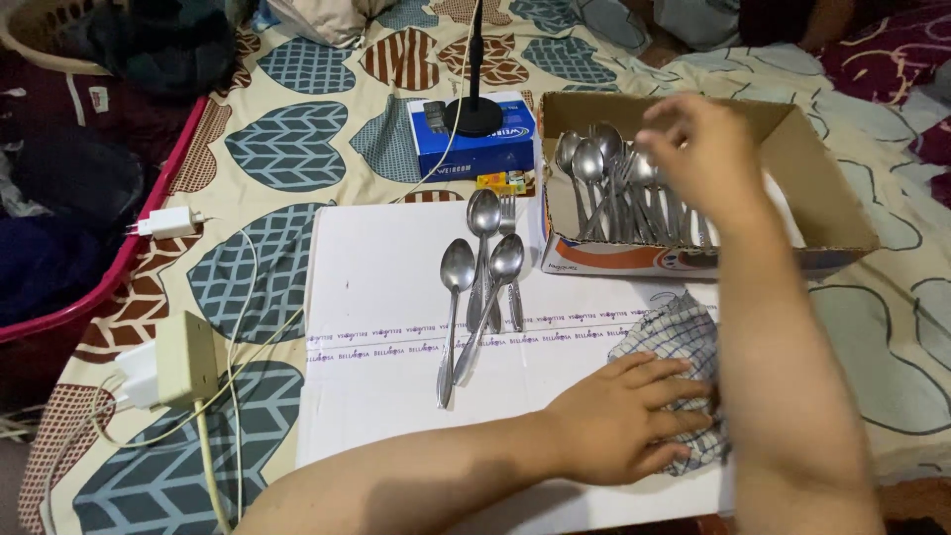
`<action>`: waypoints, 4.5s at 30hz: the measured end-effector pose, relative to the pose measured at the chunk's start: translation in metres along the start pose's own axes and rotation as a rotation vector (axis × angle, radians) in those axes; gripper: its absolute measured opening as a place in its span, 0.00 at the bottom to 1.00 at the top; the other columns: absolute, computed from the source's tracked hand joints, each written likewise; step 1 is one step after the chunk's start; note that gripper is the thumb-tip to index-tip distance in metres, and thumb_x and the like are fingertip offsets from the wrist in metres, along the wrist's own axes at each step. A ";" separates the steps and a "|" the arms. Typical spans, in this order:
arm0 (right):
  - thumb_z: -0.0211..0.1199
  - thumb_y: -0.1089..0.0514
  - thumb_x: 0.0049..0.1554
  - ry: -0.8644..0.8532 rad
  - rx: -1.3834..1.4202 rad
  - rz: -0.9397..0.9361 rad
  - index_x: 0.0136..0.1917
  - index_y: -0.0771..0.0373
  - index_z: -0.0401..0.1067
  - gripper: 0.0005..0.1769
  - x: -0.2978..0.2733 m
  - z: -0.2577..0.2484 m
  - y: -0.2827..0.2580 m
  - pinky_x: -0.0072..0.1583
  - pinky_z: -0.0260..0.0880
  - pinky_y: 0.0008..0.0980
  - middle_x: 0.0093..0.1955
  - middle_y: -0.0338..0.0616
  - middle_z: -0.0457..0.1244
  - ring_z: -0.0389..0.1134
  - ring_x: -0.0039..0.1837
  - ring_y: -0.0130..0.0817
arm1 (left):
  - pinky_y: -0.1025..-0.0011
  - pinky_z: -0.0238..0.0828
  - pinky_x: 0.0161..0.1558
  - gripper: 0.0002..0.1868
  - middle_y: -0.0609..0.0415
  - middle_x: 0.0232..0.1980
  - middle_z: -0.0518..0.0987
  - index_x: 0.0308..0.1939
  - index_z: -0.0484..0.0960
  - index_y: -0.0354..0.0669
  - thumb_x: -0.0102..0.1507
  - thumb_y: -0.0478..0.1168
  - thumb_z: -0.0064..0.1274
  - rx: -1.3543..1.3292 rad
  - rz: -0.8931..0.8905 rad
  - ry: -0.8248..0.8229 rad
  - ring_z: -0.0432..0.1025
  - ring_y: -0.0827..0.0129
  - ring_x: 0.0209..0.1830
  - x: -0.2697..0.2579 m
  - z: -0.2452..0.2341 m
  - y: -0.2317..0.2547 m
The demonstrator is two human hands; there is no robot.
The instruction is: The person wipes multiple metal spoons and forks with a checkered cloth while sitting on a bed. Each utensil is wiped individually and placed into a cardboard box.
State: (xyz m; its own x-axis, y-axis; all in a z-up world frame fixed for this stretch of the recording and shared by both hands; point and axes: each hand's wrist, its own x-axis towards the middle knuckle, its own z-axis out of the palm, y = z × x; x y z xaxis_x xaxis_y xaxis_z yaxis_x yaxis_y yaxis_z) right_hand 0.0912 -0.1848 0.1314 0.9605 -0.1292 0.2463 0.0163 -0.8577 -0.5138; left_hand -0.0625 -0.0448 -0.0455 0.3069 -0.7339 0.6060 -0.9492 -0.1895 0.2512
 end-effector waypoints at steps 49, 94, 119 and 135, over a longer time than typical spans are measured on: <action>0.59 0.35 0.59 -0.330 -0.253 -0.233 0.76 0.34 0.59 0.33 -0.200 0.038 0.068 0.74 0.45 0.68 0.79 0.37 0.52 0.47 0.80 0.45 | 0.48 0.78 0.44 0.20 0.38 0.37 0.85 0.47 0.87 0.32 0.64 0.47 0.54 0.431 -1.357 -0.315 0.82 0.46 0.44 -0.058 -0.193 -0.055; 0.44 0.15 0.51 -0.022 0.952 0.128 0.65 0.51 0.67 0.47 -0.028 0.076 -0.033 0.65 0.62 0.36 0.58 0.44 0.64 0.65 0.61 0.36 | 0.72 0.70 0.38 0.13 0.56 0.29 0.77 0.50 0.79 0.41 0.76 0.37 0.36 -0.670 -0.577 0.826 0.69 0.77 0.33 0.048 -0.087 -0.084; 0.72 0.59 0.69 0.473 0.610 -0.599 0.55 0.64 0.74 0.09 -0.033 0.015 -0.009 0.57 0.69 0.37 0.46 0.45 0.67 0.67 0.51 0.31 | 0.76 0.63 0.31 0.15 0.58 0.20 0.71 0.43 0.82 0.46 0.73 0.38 0.37 -0.594 -0.620 0.701 0.61 0.75 0.26 0.051 -0.113 -0.045; 0.76 0.53 0.63 0.266 0.516 -0.400 0.55 0.61 0.78 0.13 -0.053 -0.011 -0.024 0.55 0.68 0.34 0.44 0.47 0.68 0.66 0.51 0.28 | 0.80 0.60 0.30 0.16 0.65 0.18 0.66 0.37 0.80 0.44 0.74 0.38 0.37 -0.755 -0.585 0.661 0.60 0.80 0.22 0.047 -0.105 -0.048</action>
State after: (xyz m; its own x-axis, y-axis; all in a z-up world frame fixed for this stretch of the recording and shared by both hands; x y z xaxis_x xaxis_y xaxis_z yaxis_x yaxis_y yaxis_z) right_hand 0.0366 -0.1624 0.1395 0.7539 -0.0266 0.6564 0.5472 -0.5275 -0.6499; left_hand 0.0048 -0.0015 0.0502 0.8728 -0.1366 0.4686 -0.4359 0.2138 0.8742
